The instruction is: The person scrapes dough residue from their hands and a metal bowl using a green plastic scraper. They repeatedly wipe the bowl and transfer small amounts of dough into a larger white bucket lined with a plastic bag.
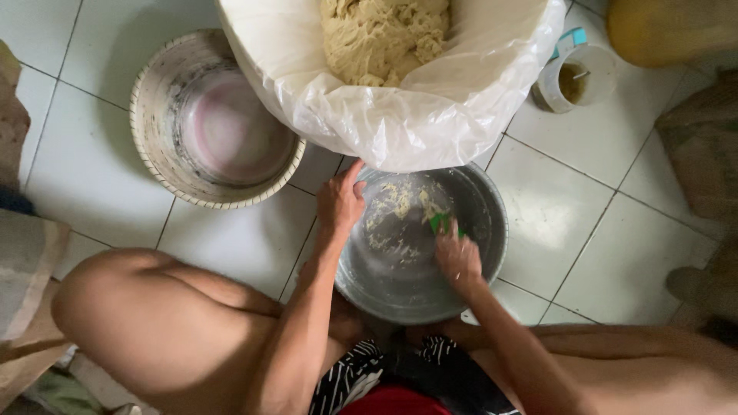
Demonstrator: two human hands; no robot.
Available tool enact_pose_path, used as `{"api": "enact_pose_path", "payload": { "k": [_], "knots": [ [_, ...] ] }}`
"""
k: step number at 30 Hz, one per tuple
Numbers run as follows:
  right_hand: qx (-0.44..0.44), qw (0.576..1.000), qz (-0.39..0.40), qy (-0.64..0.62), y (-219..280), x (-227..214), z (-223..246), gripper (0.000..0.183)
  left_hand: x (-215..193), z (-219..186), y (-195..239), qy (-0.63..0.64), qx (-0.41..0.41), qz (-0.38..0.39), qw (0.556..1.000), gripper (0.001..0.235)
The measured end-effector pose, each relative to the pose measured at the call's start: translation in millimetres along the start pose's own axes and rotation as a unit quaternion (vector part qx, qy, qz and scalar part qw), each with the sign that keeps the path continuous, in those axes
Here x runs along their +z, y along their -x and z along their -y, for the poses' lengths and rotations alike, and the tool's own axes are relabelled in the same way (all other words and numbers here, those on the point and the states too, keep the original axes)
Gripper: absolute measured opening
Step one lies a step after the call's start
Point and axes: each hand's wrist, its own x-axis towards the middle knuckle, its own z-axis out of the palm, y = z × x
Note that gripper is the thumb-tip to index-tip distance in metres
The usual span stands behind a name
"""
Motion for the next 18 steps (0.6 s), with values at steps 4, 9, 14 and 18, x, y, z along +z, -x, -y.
{"api": "enact_pose_path", "payload": {
  "k": [4, 9, 14, 18],
  "knots": [
    [-0.074, 0.994, 0.034, 0.079, -15, -16, -30, 0.026, 0, -5, -6, 0.004, 0.038, -0.031, 0.999, 0.048],
    [-0.090, 0.990, 0.088, 0.060, -2, -32, -14, 0.040, 1, 0, 3, 0.018, 0.010, -0.003, 1.000, 0.048],
    [-0.115, 0.991, 0.016, 0.068, -19, -65, -19, 0.058, 1, -3, -4, 0.038, 0.036, -0.024, 0.998, 0.053],
    [-0.124, 0.988, 0.032, 0.091, -18, -77, -21, 0.060, 0, -3, -4, 0.028, 0.033, -0.024, 0.999, 0.055]
  ]
}}
